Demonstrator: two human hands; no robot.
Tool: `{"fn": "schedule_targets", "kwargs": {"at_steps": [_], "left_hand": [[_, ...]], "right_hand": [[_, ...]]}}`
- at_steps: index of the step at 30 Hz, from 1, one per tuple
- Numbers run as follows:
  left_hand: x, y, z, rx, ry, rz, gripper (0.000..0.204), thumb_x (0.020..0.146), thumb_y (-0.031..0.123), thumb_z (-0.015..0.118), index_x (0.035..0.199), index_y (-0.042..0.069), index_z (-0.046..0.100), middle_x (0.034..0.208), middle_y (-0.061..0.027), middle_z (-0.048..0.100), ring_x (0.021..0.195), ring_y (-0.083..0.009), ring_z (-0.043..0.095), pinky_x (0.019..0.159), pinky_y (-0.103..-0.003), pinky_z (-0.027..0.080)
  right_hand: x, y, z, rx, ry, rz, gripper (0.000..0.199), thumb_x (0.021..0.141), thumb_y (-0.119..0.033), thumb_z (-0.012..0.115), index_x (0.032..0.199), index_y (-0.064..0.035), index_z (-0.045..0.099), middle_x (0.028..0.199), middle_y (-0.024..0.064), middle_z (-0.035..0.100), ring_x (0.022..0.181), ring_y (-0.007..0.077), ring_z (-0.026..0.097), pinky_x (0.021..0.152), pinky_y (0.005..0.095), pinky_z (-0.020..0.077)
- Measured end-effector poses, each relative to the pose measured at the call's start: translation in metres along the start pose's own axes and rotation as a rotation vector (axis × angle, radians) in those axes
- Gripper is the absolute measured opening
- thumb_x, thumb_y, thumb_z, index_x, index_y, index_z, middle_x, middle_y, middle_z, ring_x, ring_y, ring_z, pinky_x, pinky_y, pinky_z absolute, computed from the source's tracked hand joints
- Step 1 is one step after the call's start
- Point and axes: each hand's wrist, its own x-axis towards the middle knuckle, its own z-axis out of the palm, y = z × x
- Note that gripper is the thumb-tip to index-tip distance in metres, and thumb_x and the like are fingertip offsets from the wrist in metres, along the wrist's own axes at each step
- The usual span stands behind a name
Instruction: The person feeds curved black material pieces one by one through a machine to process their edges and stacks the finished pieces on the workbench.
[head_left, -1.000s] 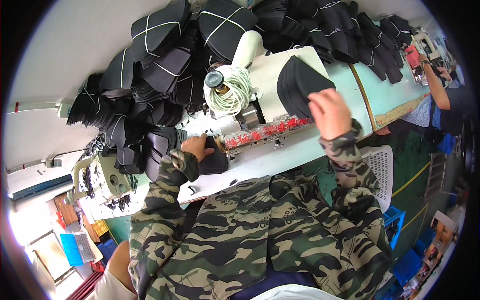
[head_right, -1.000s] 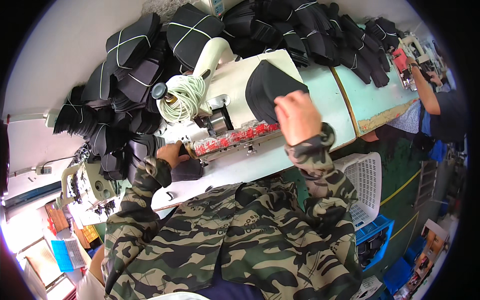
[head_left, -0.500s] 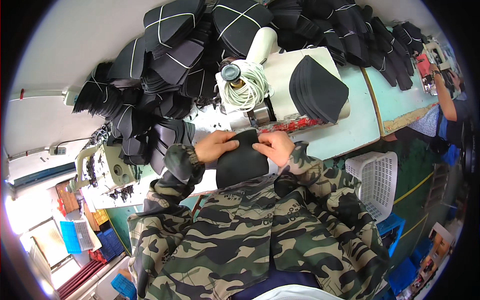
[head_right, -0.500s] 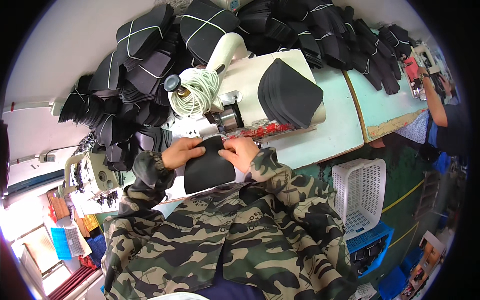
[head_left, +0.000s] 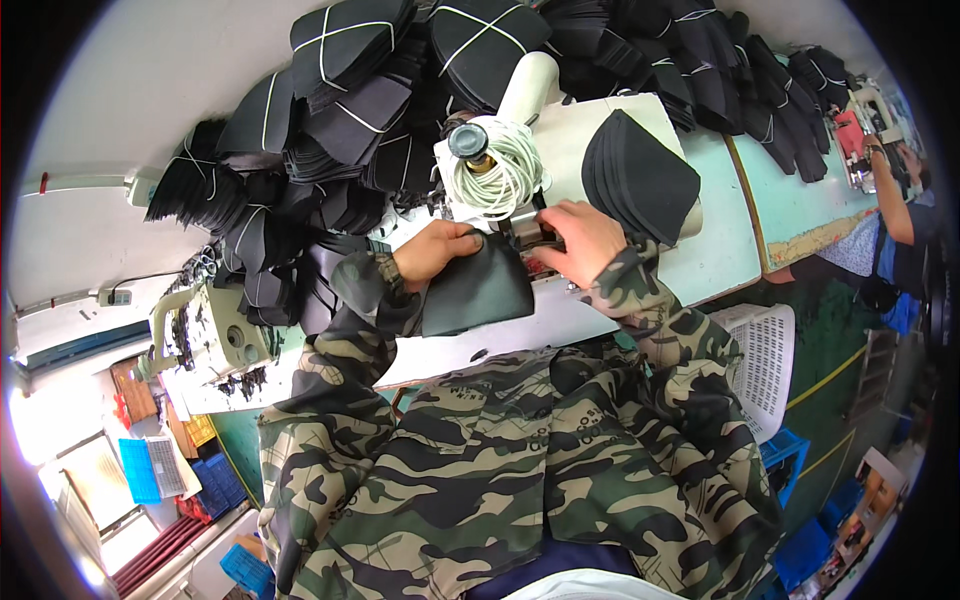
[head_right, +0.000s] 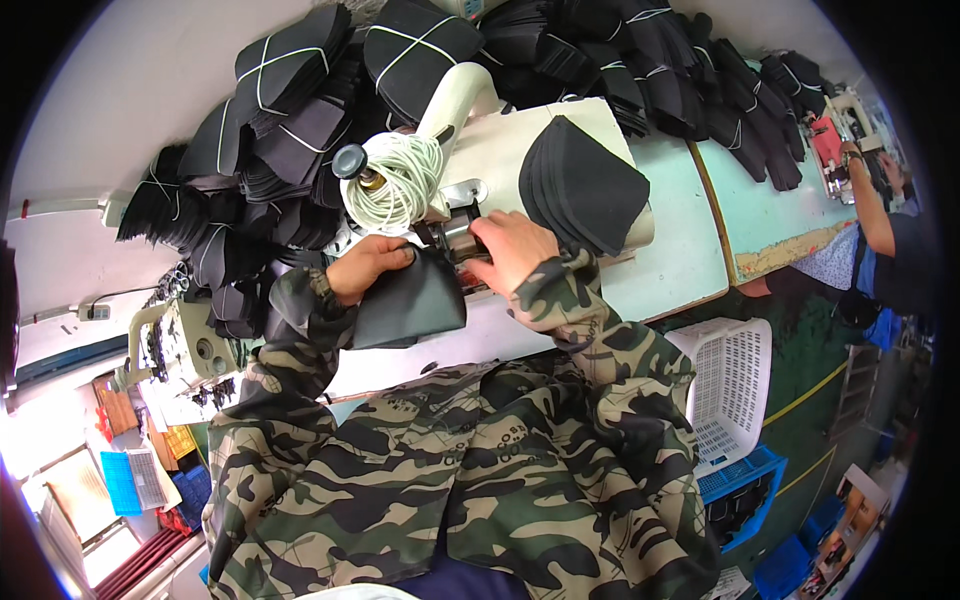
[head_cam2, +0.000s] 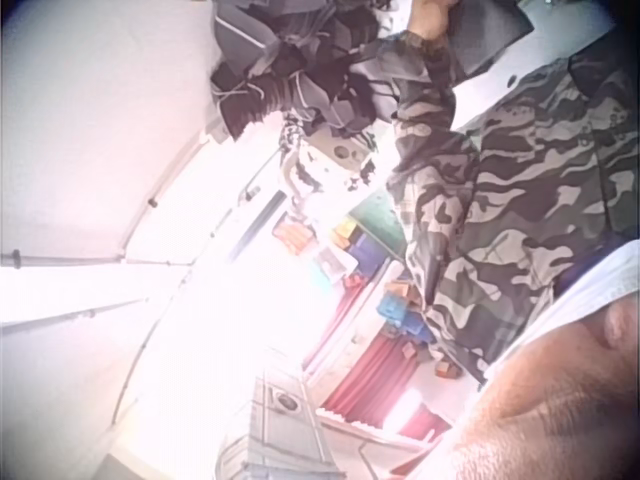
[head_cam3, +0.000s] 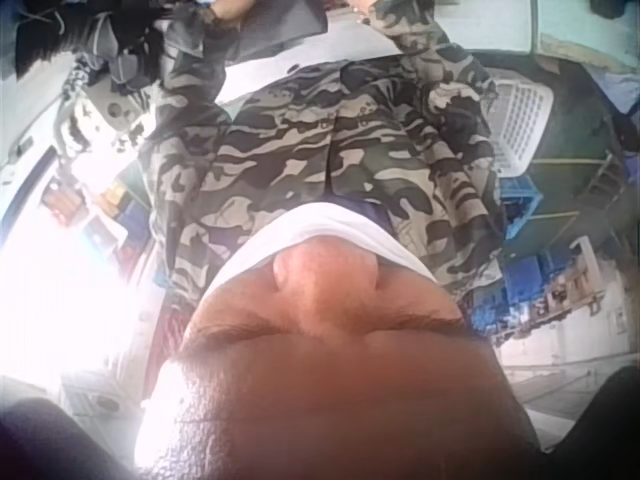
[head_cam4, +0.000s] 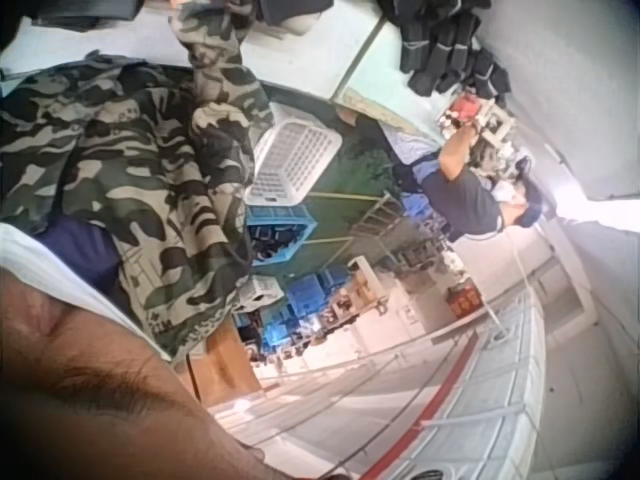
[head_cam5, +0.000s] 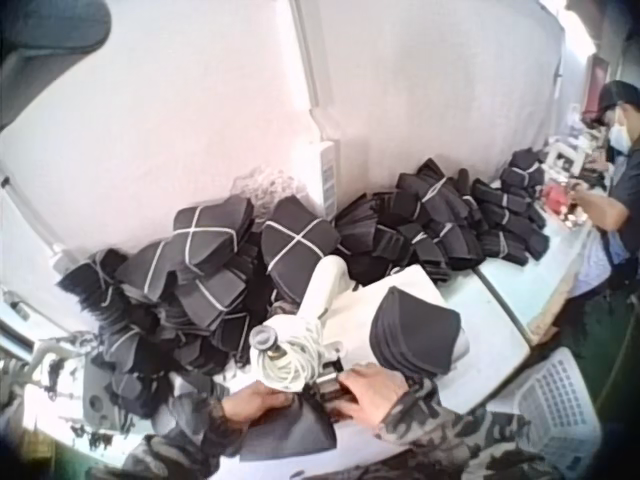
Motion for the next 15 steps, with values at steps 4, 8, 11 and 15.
{"fn": "schedule_targets", "kwargs": {"at_steps": [4, 8, 11, 15], "left_hand": [[-0.004, 0.007, -0.006, -0.005, -0.025, 0.014, 0.016, 0.09, 0.014, 0.052, 0.087, 0.002, 0.062, 0.075, 0.002, 0.059, 0.064, -0.0047, 0.052, 0.061, -0.021, 0.044], [-0.013, 0.005, -0.013, 0.022, -0.051, -0.079, 0.016, 0.09, 0.014, 0.053, 0.086, 0.001, 0.061, 0.075, 0.002, 0.06, 0.064, -0.0044, 0.052, 0.06, -0.022, 0.043], [-0.009, -0.011, -0.023, 0.129, -0.051, -0.095, 0.017, 0.089, 0.015, 0.053, 0.087, 0.0, 0.062, 0.076, 0.0011, 0.06, 0.064, -0.0049, 0.053, 0.06, -0.022, 0.044], [0.001, -0.01, -0.014, 0.069, -0.078, -0.043, 0.018, 0.089, 0.015, 0.053, 0.088, -0.001, 0.062, 0.077, 0.0002, 0.061, 0.065, -0.0058, 0.053, 0.062, -0.023, 0.045]], "right_hand": [[0.013, -0.002, -0.001, -0.116, -0.021, 0.007, 0.036, 0.07, -0.026, 0.07, 0.097, -0.0046, 0.06, 0.085, 0.0097, 0.058, 0.083, 0.0297, 0.057, 0.071, 0.0391, 0.0467], [0.011, 0.003, -0.001, -0.047, -0.06, 0.068, 0.034, 0.07, -0.026, 0.069, 0.095, -0.0046, 0.06, 0.084, 0.0097, 0.059, 0.083, 0.0292, 0.057, 0.07, 0.0391, 0.0467], [0.008, 0.003, 0.001, -0.016, -0.042, 0.057, 0.032, 0.07, -0.025, 0.069, 0.093, -0.0044, 0.06, 0.083, 0.0094, 0.06, 0.083, 0.0287, 0.057, 0.07, 0.0391, 0.0468], [0.009, 0.004, 0.002, -0.009, -0.082, 0.074, 0.033, 0.07, -0.025, 0.07, 0.094, -0.0044, 0.06, 0.085, 0.009, 0.059, 0.085, 0.0284, 0.057, 0.071, 0.0385, 0.0466]]}}
